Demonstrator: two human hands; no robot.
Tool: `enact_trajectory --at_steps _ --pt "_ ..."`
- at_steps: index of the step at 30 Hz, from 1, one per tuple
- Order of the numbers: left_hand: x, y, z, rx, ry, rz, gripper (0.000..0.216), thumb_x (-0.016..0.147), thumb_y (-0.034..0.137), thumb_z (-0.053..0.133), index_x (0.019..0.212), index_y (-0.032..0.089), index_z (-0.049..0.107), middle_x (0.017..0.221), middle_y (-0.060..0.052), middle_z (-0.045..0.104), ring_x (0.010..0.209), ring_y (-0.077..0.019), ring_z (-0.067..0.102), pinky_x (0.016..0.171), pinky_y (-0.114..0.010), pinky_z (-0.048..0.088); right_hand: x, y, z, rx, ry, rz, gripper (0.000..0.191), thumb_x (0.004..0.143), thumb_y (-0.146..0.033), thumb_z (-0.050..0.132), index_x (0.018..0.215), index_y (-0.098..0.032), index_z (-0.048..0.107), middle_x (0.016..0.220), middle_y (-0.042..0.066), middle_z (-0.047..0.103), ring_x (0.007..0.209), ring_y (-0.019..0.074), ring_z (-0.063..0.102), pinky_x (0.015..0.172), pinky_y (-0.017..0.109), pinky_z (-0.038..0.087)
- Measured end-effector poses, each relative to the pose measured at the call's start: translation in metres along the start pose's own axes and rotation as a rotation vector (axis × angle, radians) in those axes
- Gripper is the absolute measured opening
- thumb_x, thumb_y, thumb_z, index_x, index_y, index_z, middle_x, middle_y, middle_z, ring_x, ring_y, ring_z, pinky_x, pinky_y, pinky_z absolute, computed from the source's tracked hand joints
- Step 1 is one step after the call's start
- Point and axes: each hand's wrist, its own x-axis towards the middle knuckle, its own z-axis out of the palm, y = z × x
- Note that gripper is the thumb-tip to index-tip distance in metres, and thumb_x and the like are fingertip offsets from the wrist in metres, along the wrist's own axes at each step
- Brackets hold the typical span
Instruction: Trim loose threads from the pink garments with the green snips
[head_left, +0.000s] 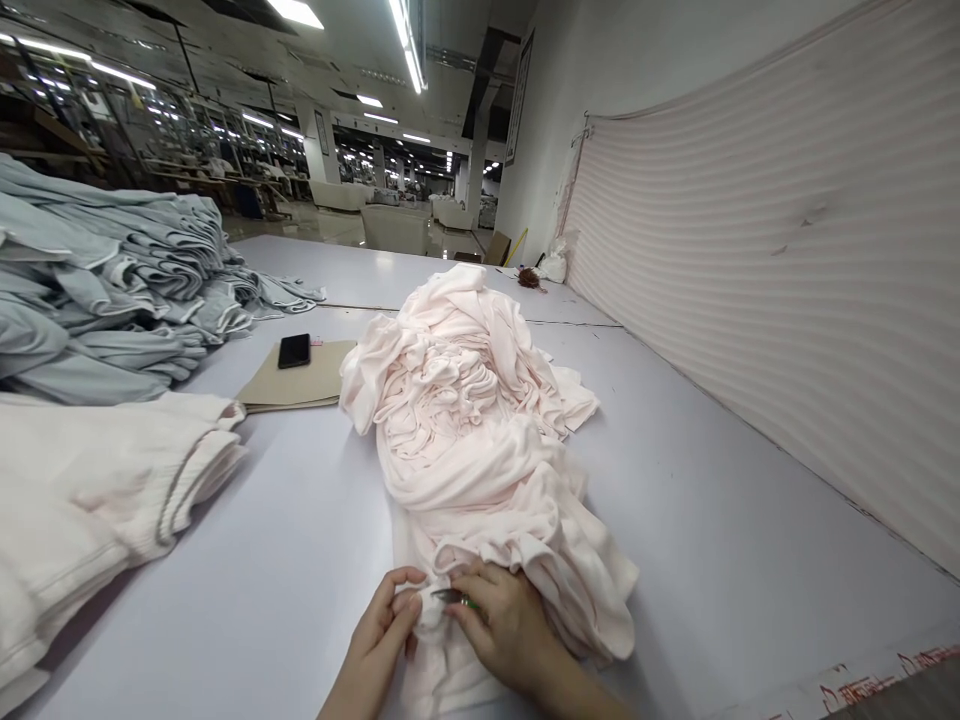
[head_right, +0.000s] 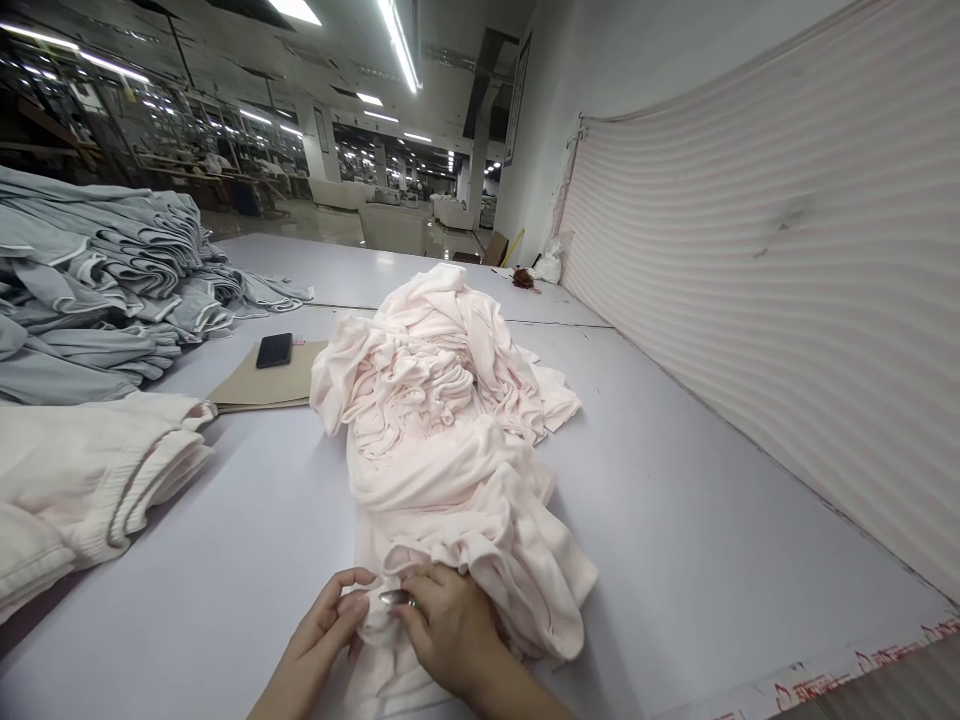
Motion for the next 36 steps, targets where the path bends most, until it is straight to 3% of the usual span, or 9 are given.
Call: enact_trajectory --at_steps 4,9,13,17,20,23,25,31,36 --pt "0.014 0.01 0.001 -0.098 -0.102 0.008 0.043 0.078 0.062 0.064 0.096 0.023 0.062 0.078 0.002 0.066 0.081 -0.0184 0.062 0.083 -0.032 0.049 -0.01 0.004 0.0 0.038 0.029 0.031 0.021 0.083 -0.016 0.066 0.103 -0.021 0.07 0.093 0.005 0.072 0.085 0.0211 0.068 0.077 0.028 0.051" --pt "0.032 0.015 0.006 -0.227 -0.18 -0.033 0.039 0.073 0.053 0.074 0.094 0.021 0.064 0.097 -0.004 0.073 0.093 -0.0212 0.067 0.091 -0.038 0.052 -0.037 0.015 0.026 -0.051 -0.095 0.093 0.028 0.068 -0.02 0.079 0.093 -0.02 0.067 0.091 0.004 0.07 0.082 0.0227 0.067 0.073 0.028 0.051" --pt "0.028 0.014 0.0 -0.27 -0.138 -0.04 0.046 0.071 0.055 0.075 0.099 0.02 0.066 0.114 -0.009 0.072 0.109 -0.0268 0.066 0.099 -0.045 0.051 -0.041 0.026 0.043 -0.102 -0.119 0.083 0.024 0.068 -0.005 0.064 0.086 -0.021 0.067 0.089 0.004 0.07 0.081 0.0225 0.066 0.074 0.028 0.051" --pt "0.013 0.004 -0.024 -0.149 0.259 0.083 0.039 0.077 0.054 0.066 0.098 0.021 0.067 0.13 -0.011 0.064 0.117 -0.03 0.062 0.093 -0.044 0.055 -0.035 0.025 0.025 0.193 -0.046 0.159 0.027 0.077 -0.011 0.058 0.1 -0.022 0.066 0.098 0.005 0.072 0.091 0.0228 0.068 0.081 0.029 0.052" --pt "0.005 -0.016 -0.036 0.301 0.484 0.215 0.03 0.076 0.046 0.061 0.094 0.022 0.068 0.114 -0.011 0.07 0.102 -0.0304 0.067 0.086 -0.048 0.056 -0.029 0.019 0.009 0.321 -0.063 0.178 0.024 0.079 -0.014 0.058 0.099 -0.022 0.068 0.113 0.006 0.072 0.102 0.0241 0.067 0.089 0.031 0.052" --pt "0.006 -0.033 -0.03 0.769 0.359 0.33 0.032 0.071 0.039 0.062 0.095 0.021 0.07 0.105 -0.014 0.072 0.102 -0.0366 0.064 0.083 -0.055 0.052 -0.021 0.014 0.005 0.358 -0.116 0.129 0.036 0.074 -0.006 0.053 0.1 -0.023 0.071 0.114 0.003 0.072 0.105 0.0224 0.067 0.093 0.031 0.051" --pt "0.011 -0.036 -0.021 0.89 0.289 0.352 0.027 0.074 0.031 0.056 0.094 0.02 0.069 0.106 -0.015 0.07 0.101 -0.0367 0.063 0.08 -0.053 0.051 -0.012 0.012 0.008 0.316 -0.092 0.045 0.047 0.073 -0.002 0.048 0.11 -0.023 0.069 0.114 0.004 0.072 0.111 0.0215 0.065 0.099 0.032 0.048" --pt "0.024 -0.016 -0.013 0.819 0.177 0.348 0.019 0.085 0.025 0.043 0.089 0.024 0.061 0.083 -0.003 0.071 0.076 -0.0215 0.068 0.068 -0.033 0.053 0.005 0.021 0.036 -0.264 0.136 -0.073 0.044 0.075 -0.019 0.071 0.118 -0.023 0.063 0.115 0.013 0.066 0.103 0.0329 0.064 0.088 0.043 0.052" --pt "0.025 0.009 -0.02 0.76 0.194 0.365 0.02 0.085 0.03 0.042 0.089 0.024 0.06 0.08 -0.001 0.07 0.068 -0.019 0.067 0.063 -0.03 0.053 0.013 0.035 0.035 -0.345 0.324 -0.164 0.035 0.068 -0.006 0.058 0.098 -0.021 0.067 0.092 0.009 0.069 0.077 0.0242 0.065 0.069 0.03 0.051"
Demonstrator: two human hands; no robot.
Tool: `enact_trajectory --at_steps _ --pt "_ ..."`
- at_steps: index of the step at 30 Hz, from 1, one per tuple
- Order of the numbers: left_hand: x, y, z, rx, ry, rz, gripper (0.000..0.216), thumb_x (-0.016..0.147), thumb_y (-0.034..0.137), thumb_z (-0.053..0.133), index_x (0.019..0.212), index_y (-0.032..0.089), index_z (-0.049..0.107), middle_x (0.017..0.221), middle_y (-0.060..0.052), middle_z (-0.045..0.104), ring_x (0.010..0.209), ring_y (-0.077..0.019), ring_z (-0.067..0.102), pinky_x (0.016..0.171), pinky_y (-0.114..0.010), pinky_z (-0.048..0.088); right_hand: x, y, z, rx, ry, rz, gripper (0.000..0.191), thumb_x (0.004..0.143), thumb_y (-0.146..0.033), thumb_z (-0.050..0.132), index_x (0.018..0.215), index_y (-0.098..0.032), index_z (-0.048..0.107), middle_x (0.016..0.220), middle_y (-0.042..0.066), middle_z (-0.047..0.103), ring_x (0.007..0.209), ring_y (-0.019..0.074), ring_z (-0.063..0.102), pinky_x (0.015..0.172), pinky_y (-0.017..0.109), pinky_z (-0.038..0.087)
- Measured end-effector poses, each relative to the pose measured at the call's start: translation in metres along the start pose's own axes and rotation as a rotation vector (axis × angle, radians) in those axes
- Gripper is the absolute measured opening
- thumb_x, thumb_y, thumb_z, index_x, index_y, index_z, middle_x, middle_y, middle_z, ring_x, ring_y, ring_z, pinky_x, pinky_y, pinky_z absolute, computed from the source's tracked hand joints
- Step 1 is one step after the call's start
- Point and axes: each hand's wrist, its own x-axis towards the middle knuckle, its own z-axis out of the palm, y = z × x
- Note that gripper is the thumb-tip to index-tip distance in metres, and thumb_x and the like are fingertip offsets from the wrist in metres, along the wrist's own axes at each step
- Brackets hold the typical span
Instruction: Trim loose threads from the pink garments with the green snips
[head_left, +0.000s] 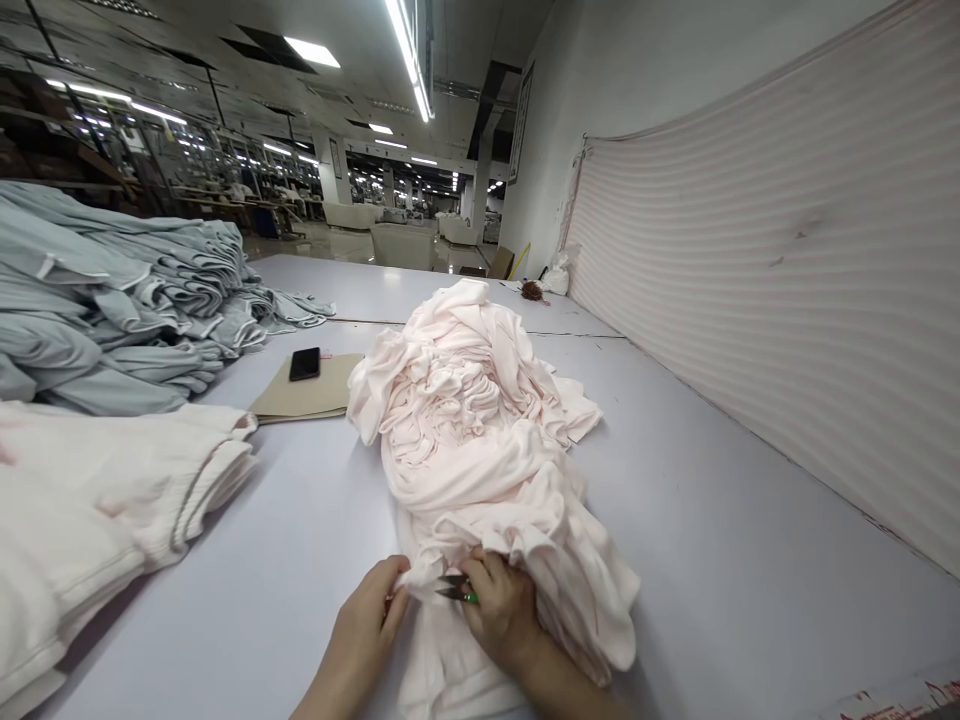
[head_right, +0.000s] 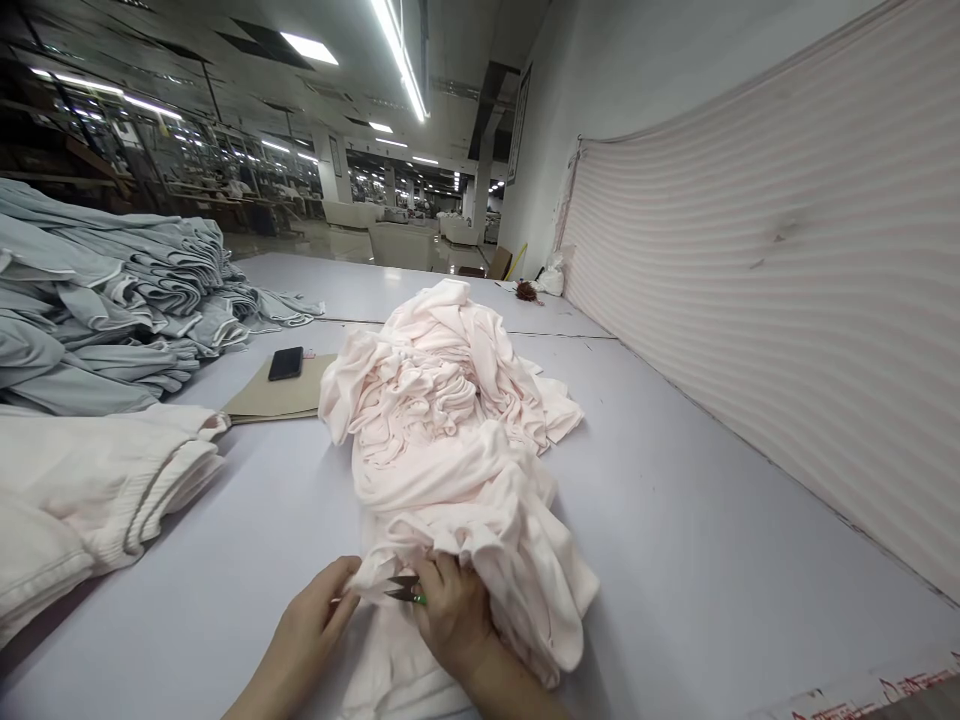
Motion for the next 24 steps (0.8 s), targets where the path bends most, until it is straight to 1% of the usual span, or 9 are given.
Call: enact_trajectory --at_steps 3,5,7,9,11,14,17,20,24 --pt "0.004 0.016 -0.016 -0.126 0.078 0.049 0.023 0.088 0.041 0.045 0.087 0.024 0.061 0.076 0.0 0.066 0.064 -0.018 0.062 0.057 -0.027 0.051 0.033 0.027 -0.025 0.03 0.07 0.045 0.031 0.069 -0.009 0.055 0.096 -0.019 0.065 0.097 0.009 0.067 0.083 0.0241 0.065 0.066 0.028 0.047" --pt "0.006 0.025 -0.027 -0.241 0.143 0.075 0.022 0.089 0.043 0.048 0.09 0.025 0.061 0.083 -0.002 0.065 0.069 -0.0179 0.062 0.056 -0.024 0.049 0.063 0.054 -0.046 0.046 0.132 0.116 0.027 0.074 -0.01 0.051 0.096 -0.019 0.063 0.1 0.01 0.065 0.09 0.025 0.063 0.07 0.028 0.046" --pt "0.007 0.03 -0.032 -0.331 0.156 0.075 0.019 0.09 0.041 0.051 0.093 0.025 0.06 0.09 -0.003 0.064 0.077 -0.0183 0.061 0.058 -0.023 0.048 0.089 0.084 -0.061 0.073 0.178 0.186 0.024 0.077 -0.012 0.048 0.096 -0.019 0.061 0.101 0.008 0.064 0.09 0.024 0.061 0.072 0.029 0.046" --pt "0.009 0.033 -0.03 -0.403 0.139 0.072 0.015 0.089 0.038 0.053 0.092 0.025 0.06 0.093 -0.004 0.062 0.082 -0.0189 0.061 0.06 -0.022 0.048 0.097 0.106 -0.066 0.108 0.201 0.22 0.022 0.075 -0.012 0.045 0.089 -0.02 0.06 0.091 0.006 0.063 0.085 0.0227 0.061 0.072 0.03 0.047" --pt "0.011 0.035 -0.019 -0.458 0.103 0.081 0.012 0.088 0.036 0.055 0.09 0.025 0.06 0.095 -0.004 0.062 0.086 -0.0199 0.061 0.063 -0.023 0.048 0.083 0.114 -0.06 0.134 0.212 0.232 0.021 0.07 -0.011 0.043 0.082 -0.021 0.058 0.083 0.005 0.06 0.08 0.0226 0.06 0.071 0.031 0.048" --pt "0.018 0.043 0.005 -0.49 0.033 0.069 0.01 0.085 0.031 0.056 0.089 0.025 0.063 0.096 -0.004 0.062 0.085 -0.0202 0.06 0.064 -0.024 0.048 0.04 0.103 -0.046 0.158 0.188 0.213 0.021 0.066 -0.013 0.048 0.081 -0.023 0.059 0.079 0.005 0.059 0.071 0.023 0.059 0.062 0.03 0.047" --pt "0.025 0.052 0.026 -0.544 -0.04 0.011 0.014 0.083 0.031 0.057 0.093 0.025 0.065 0.096 -0.004 0.063 0.082 -0.0205 0.059 0.067 -0.027 0.05 0.005 0.078 -0.048 0.183 0.103 0.159 0.036 0.061 -0.009 0.052 0.088 -0.027 0.064 0.082 0.003 0.064 0.066 0.0216 0.061 0.056 0.028 0.045" --pt "0.027 0.056 0.035 -0.643 -0.058 -0.085 0.024 0.083 0.037 0.06 0.102 0.025 0.066 0.103 -0.005 0.064 0.085 -0.021 0.06 0.076 -0.031 0.053 -0.003 0.051 -0.067 0.273 0.075 0.189 0.034 0.069 -0.007 0.05 0.093 -0.026 0.063 0.085 0.002 0.064 0.071 0.0208 0.063 0.061 0.028 0.046" --pt "0.025 0.053 0.036 -0.641 -0.058 -0.156 0.037 0.082 0.045 0.063 0.114 0.026 0.066 0.109 -0.006 0.066 0.085 -0.0203 0.061 0.081 -0.033 0.053 0.012 0.013 -0.079 0.703 0.01 0.26 0.013 0.083 -0.016 0.054 0.091 -0.023 0.06 0.079 0.0 0.063 0.068 0.0172 0.062 0.061 0.025 0.048"
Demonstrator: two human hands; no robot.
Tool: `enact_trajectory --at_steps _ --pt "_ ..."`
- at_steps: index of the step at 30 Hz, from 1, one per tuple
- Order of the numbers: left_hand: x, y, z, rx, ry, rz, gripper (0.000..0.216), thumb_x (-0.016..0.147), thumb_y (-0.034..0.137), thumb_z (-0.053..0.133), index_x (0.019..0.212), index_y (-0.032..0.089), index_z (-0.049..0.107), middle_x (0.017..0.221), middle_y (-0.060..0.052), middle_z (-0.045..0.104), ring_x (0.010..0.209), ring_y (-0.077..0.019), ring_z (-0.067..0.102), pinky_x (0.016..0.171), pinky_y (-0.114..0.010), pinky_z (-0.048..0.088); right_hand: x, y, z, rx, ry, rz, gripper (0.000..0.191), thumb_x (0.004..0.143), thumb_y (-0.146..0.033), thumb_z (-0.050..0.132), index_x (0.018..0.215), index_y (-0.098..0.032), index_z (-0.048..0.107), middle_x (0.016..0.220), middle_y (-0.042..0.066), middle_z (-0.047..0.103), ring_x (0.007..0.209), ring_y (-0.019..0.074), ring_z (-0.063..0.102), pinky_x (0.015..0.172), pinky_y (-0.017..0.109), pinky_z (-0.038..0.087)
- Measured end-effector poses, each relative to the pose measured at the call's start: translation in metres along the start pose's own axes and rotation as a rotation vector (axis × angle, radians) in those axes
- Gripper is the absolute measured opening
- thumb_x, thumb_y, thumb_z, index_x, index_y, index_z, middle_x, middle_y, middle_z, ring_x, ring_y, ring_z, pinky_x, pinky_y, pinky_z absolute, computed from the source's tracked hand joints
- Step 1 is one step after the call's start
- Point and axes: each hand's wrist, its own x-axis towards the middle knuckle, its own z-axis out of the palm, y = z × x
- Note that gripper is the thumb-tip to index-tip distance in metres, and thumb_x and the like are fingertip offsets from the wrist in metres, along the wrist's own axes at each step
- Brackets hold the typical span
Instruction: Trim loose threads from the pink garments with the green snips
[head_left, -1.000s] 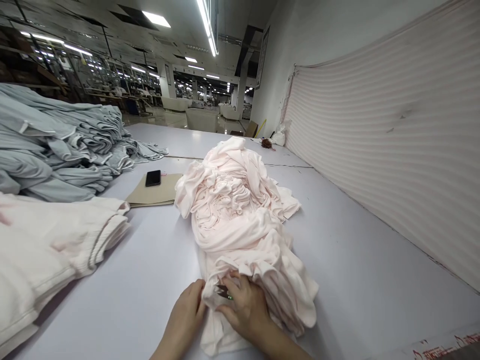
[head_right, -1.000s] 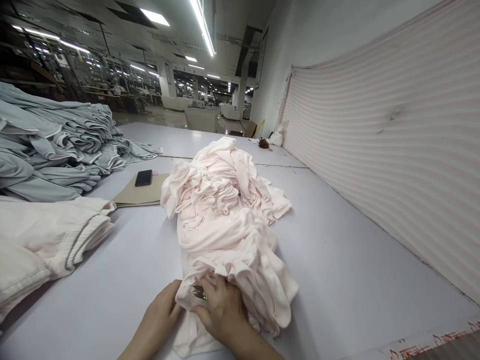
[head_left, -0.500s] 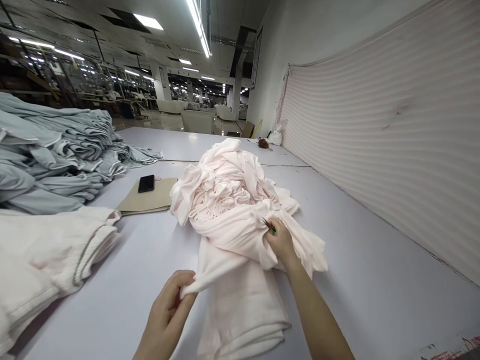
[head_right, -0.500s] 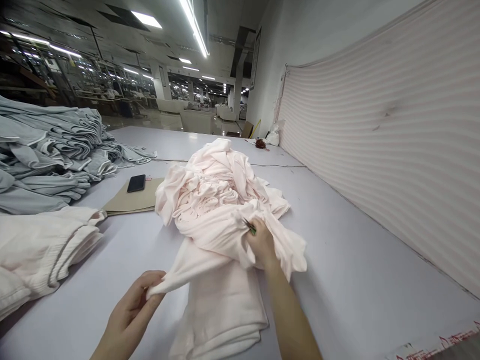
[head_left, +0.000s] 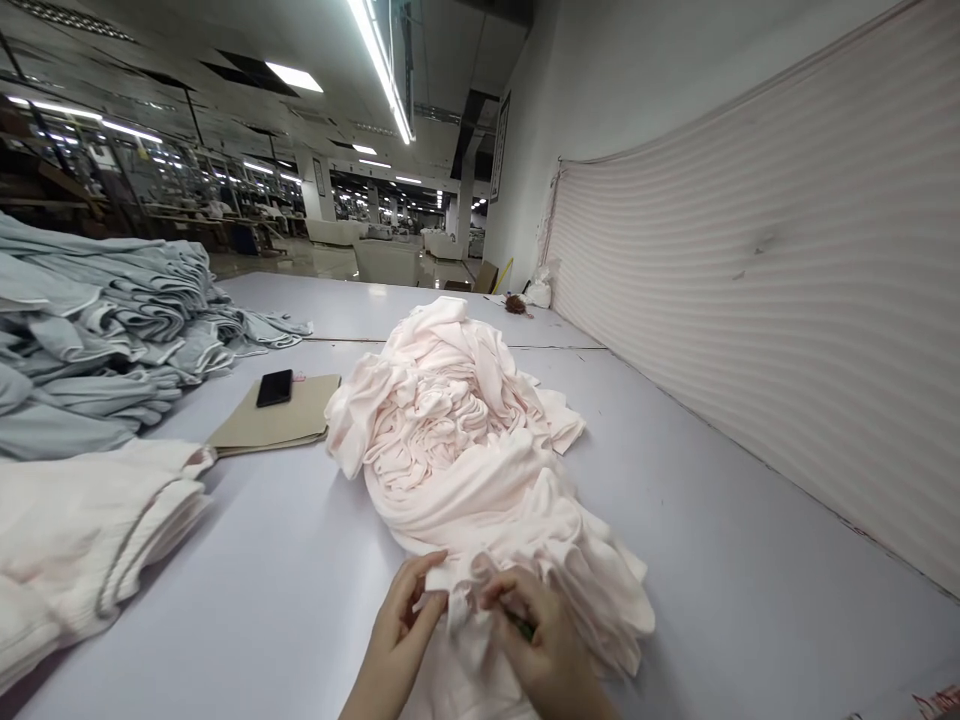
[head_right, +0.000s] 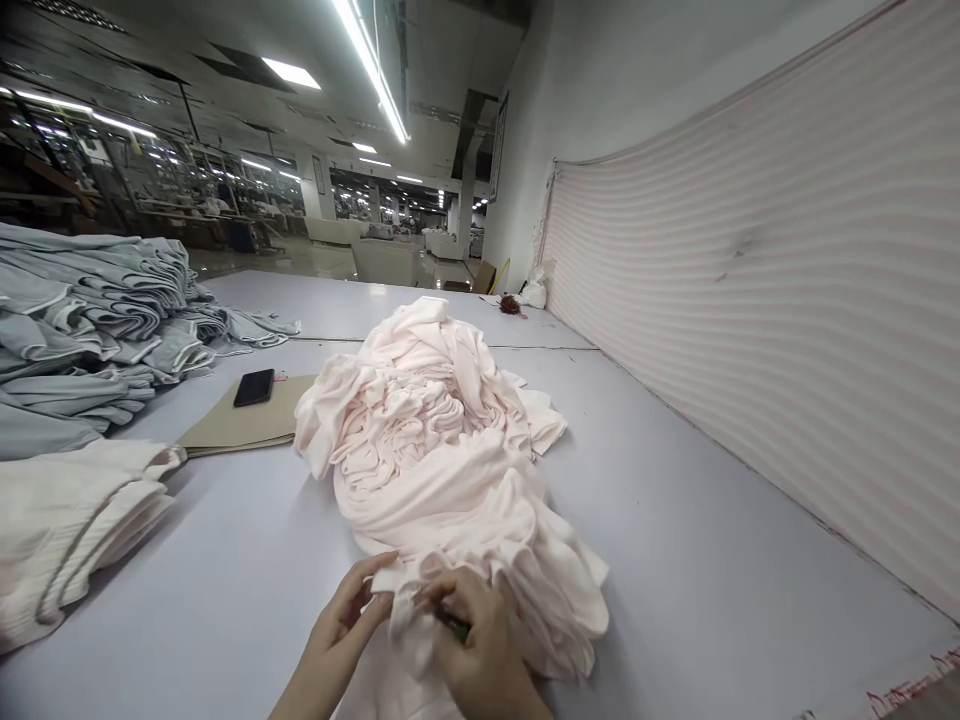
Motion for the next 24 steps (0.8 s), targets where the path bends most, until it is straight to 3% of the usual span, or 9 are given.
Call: enact_trajectory --at_steps 2,5,7,10,13,17,21,24 --pt "0.0 -0.005 -0.001 -0.013 -0.009 0.015 0.038 0.082 0.046 0.063 0.114 0.025 0.067 0.114 -0.007 0.065 0.097 -0.023 0.062 0.087 -0.034 0.052 0.006 -0.007 0.015 0.081 -0.012 -0.013 0.016 0.083 -0.018 0.058 0.098 -0.022 0.062 0.088 0.003 0.065 0.072 0.0175 0.063 0.064 0.025 0.05" --pt "0.0 -0.016 0.002 -0.055 -0.006 0.033 0.043 0.081 0.045 0.062 0.119 0.024 0.06 0.114 -0.008 0.065 0.106 -0.0244 0.063 0.086 -0.033 0.054 0.016 -0.001 0.035 0.007 0.049 -0.009 0.023 0.081 -0.014 0.06 0.103 -0.021 0.065 0.098 0.006 0.064 0.085 0.02 0.063 0.073 0.028 0.049" --pt "-0.003 -0.021 0.009 -0.033 0.065 0.057 0.04 0.081 0.042 0.061 0.117 0.024 0.055 0.101 -0.004 0.065 0.095 -0.0218 0.065 0.079 -0.032 0.056 0.021 0.007 0.042 -0.029 0.05 -0.015 0.02 0.081 -0.011 0.056 0.095 -0.02 0.066 0.094 0.006 0.065 0.087 0.0205 0.062 0.075 0.029 0.047" --pt "-0.007 -0.024 0.023 0.056 0.179 0.124 0.021 0.08 0.036 0.06 0.096 0.025 0.053 0.085 0.003 0.059 0.076 -0.0176 0.062 0.071 -0.031 0.054 0.025 0.014 0.042 -0.005 0.03 -0.01 0.011 0.084 -0.014 0.055 0.083 -0.02 0.065 0.081 0.004 0.065 0.078 0.019 0.061 0.07 0.027 0.045" --pt "-0.006 -0.021 0.029 0.142 0.16 0.174 0.012 0.081 0.033 0.057 0.088 0.025 0.055 0.085 0.002 0.059 0.075 -0.018 0.06 0.069 -0.031 0.053 0.024 0.015 0.037 0.053 0.009 -0.002 0.01 0.087 -0.019 0.056 0.083 -0.02 0.064 0.081 0.003 0.065 0.076 0.0182 0.061 0.07 0.026 0.045" --pt "-0.006 -0.022 0.013 0.147 0.026 0.212 0.016 0.088 0.034 0.053 0.075 0.024 0.05 0.074 0.003 0.052 0.068 -0.0164 0.055 0.059 -0.025 0.049 0.02 0.02 0.029 0.029 0.046 -0.085 0.022 0.076 -0.008 0.051 0.09 -0.021 0.061 0.084 0.002 0.064 0.077 0.0175 0.06 0.069 0.025 0.045" --pt "-0.015 -0.029 -0.003 0.137 0.193 0.364 0.018 0.093 0.027 0.047 0.075 0.025 0.046 0.074 0.003 0.052 0.066 -0.0151 0.051 0.059 -0.024 0.044 0.015 0.027 0.026 -0.171 0.049 -0.189 0.035 0.063 -0.001 0.043 0.088 -0.021 0.057 0.089 0.004 0.059 0.083 0.0191 0.06 0.071 0.027 0.045" --pt "-0.02 -0.032 -0.006 0.179 0.25 0.5 0.015 0.093 0.018 0.044 0.081 0.026 0.046 0.079 0.001 0.054 0.07 -0.0155 0.051 0.064 -0.025 0.044 0.011 0.022 0.024 -0.304 -0.057 -0.119 0.036 0.062 0.001 0.046 0.087 -0.02 0.06 0.092 0.005 0.057 0.081 0.0187 0.061 0.068 0.026 0.046"
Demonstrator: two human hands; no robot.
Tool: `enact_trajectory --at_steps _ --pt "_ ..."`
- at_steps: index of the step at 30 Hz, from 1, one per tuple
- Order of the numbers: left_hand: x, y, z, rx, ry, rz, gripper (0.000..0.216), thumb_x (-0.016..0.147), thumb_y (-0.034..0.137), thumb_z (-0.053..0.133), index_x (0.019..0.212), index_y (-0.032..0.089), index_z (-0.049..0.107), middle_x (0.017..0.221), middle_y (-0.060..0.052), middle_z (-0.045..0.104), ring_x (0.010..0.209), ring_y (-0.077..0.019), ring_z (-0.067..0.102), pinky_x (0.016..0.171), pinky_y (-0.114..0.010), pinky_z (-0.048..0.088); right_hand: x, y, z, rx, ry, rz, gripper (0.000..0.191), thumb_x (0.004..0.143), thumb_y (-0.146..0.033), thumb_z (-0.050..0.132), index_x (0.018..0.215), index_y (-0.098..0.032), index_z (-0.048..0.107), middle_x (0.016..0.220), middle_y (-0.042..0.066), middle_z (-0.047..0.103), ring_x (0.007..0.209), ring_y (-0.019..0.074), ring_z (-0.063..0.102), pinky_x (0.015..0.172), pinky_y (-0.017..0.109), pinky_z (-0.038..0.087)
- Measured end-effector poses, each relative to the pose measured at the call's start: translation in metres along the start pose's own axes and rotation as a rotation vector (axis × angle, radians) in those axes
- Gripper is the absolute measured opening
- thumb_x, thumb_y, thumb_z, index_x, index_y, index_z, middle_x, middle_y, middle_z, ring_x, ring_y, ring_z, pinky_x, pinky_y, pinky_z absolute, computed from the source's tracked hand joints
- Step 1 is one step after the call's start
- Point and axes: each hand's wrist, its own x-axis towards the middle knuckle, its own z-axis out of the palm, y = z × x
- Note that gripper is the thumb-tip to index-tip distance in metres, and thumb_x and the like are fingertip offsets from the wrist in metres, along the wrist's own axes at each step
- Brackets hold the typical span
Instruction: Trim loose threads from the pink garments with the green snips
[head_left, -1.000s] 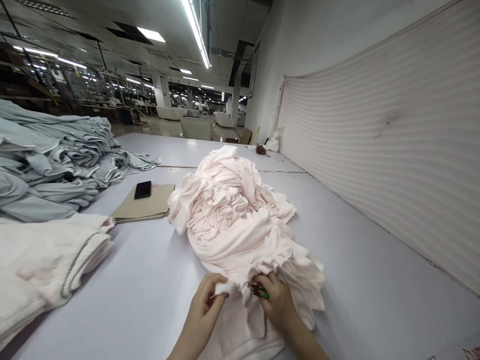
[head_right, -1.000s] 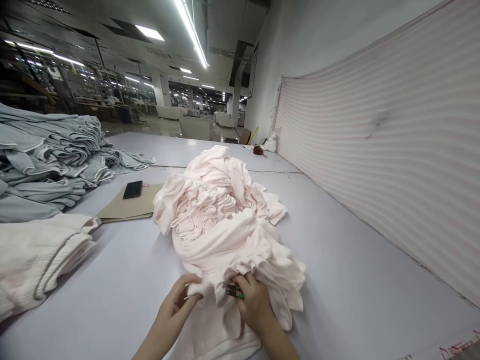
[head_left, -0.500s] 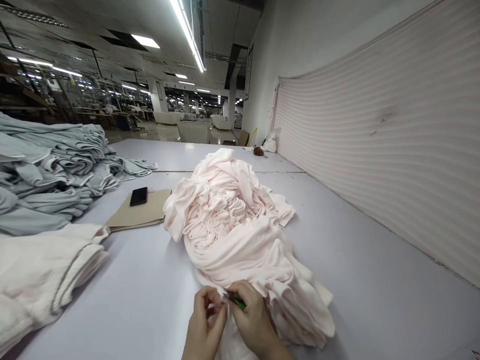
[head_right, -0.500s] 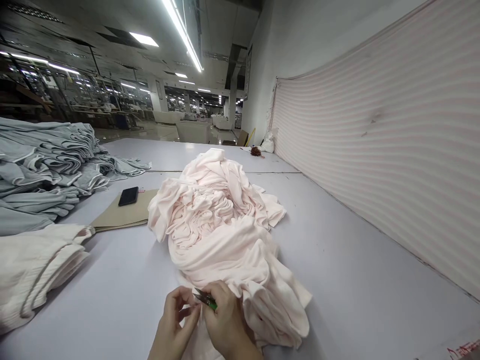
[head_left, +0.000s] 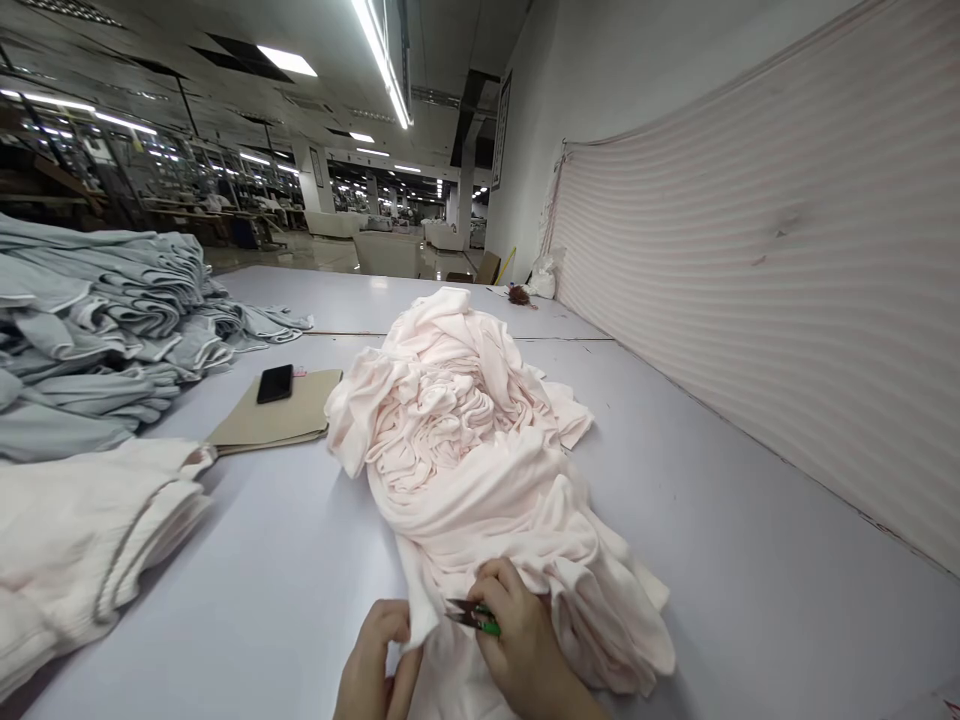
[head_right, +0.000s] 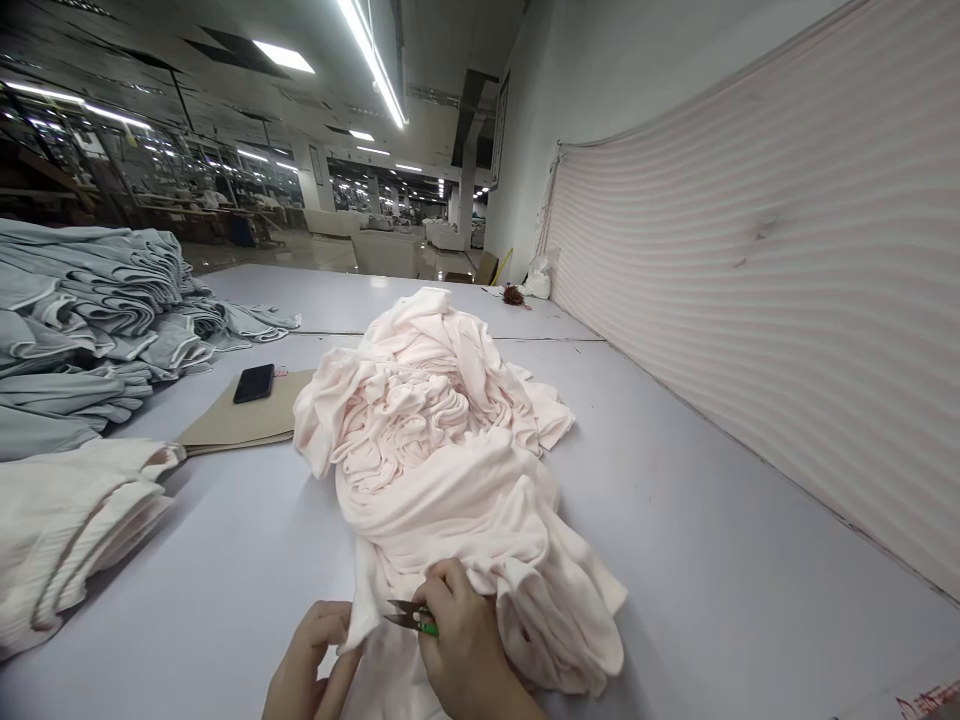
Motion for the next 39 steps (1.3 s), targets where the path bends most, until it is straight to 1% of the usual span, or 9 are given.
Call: enact_trajectory --at_steps 3,6,9,12,20,27,34,37,39 --pt "0.0 -0.001 0.001 0.055 0.002 0.111 0.021 0.094 0.01 0.039 0.083 0.026 0.048 0.08 0.001 0.054 0.072 -0.0154 0.051 0.066 -0.027 0.043 0.0 -0.014 -0.009 0.072 -0.107 0.124 0.03 0.07 -0.004 0.056 0.094 -0.02 0.064 0.098 0.005 0.056 0.082 0.0174 0.063 0.068 0.024 0.049" --pt "0.002 -0.003 0.001 0.101 0.018 0.152 0.022 0.093 0.009 0.041 0.087 0.026 0.052 0.083 -0.001 0.054 0.076 -0.0171 0.054 0.068 -0.029 0.044 0.002 -0.025 -0.014 0.116 -0.133 0.105 0.026 0.077 -0.016 0.066 0.103 -0.021 0.067 0.1 0.005 0.06 0.085 0.0188 0.065 0.072 0.024 0.051" --pt "0.003 -0.004 -0.001 0.086 0.025 0.136 0.02 0.091 0.012 0.044 0.083 0.027 0.054 0.084 -0.002 0.055 0.077 -0.0185 0.055 0.069 -0.029 0.046 0.004 -0.028 -0.011 -0.034 -0.128 0.0 0.023 0.079 -0.017 0.065 0.102 -0.021 0.068 0.091 0.006 0.065 0.087 0.0233 0.066 0.075 0.028 0.05" --pt "0.003 -0.003 -0.002 0.061 0.04 0.115 0.019 0.091 0.013 0.046 0.08 0.027 0.052 0.084 -0.001 0.056 0.077 -0.0179 0.055 0.072 -0.028 0.046 0.006 -0.028 -0.006 -0.106 -0.136 0.019 0.022 0.079 -0.015 0.065 0.099 -0.022 0.069 0.088 0.005 0.068 0.083 0.0225 0.066 0.071 0.027 0.048" --pt "0.002 0.0 -0.002 0.022 0.023 0.056 0.02 0.092 0.015 0.043 0.078 0.027 0.049 0.083 -0.001 0.056 0.077 -0.0178 0.056 0.071 -0.028 0.045 0.011 -0.03 -0.007 -0.082 -0.142 0.063 0.015 0.087 -0.017 0.06 0.094 -0.021 0.072 0.082 0.003 0.066 0.072 0.0183 0.065 0.063 0.025 0.044" --pt "-0.001 -0.005 -0.002 0.001 0.034 0.018 0.02 0.092 0.017 0.044 0.076 0.027 0.051 0.083 -0.001 0.058 0.077 -0.019 0.057 0.072 -0.03 0.045 0.009 -0.026 -0.006 -0.093 -0.132 0.068 0.016 0.086 -0.015 0.061 0.094 -0.021 0.072 0.081 0.003 0.067 0.073 0.0185 0.066 0.063 0.024 0.043" --pt "-0.002 -0.006 -0.001 -0.016 0.012 -0.001 0.02 0.093 0.02 0.043 0.075 0.027 0.049 0.083 -0.002 0.059 0.078 -0.0189 0.057 0.072 -0.031 0.045 0.013 -0.029 -0.008 -0.037 -0.186 0.086 0.019 0.079 -0.014 0.069 0.096 -0.021 0.072 0.088 0.003 0.069 0.077 0.0196 0.067 0.067 0.025 0.046" --pt "-0.003 -0.007 -0.002 -0.006 0.006 -0.01 0.02 0.093 0.022 0.043 0.075 0.027 0.048 0.083 -0.003 0.059 0.078 -0.0192 0.057 0.072 -0.032 0.045 0.014 -0.03 -0.008 -0.035 -0.165 0.077 0.011 0.085 -0.017 0.064 0.089 -0.022 0.072 0.081 0.002 0.067 0.072 0.0183 0.065 0.063 0.024 0.044" --pt "-0.002 -0.008 -0.002 -0.005 0.012 -0.021 0.019 0.093 0.023 0.043 0.074 0.027 0.048 0.083 -0.003 0.059 0.079 -0.0198 0.057 0.072 -0.032 0.045 0.012 -0.029 -0.006 -0.037 -0.136 0.09 0.014 0.088 -0.018 0.059 0.09 -0.023 0.072 0.078 0.002 0.065 0.07 0.0174 0.064 0.061 0.024 0.043"
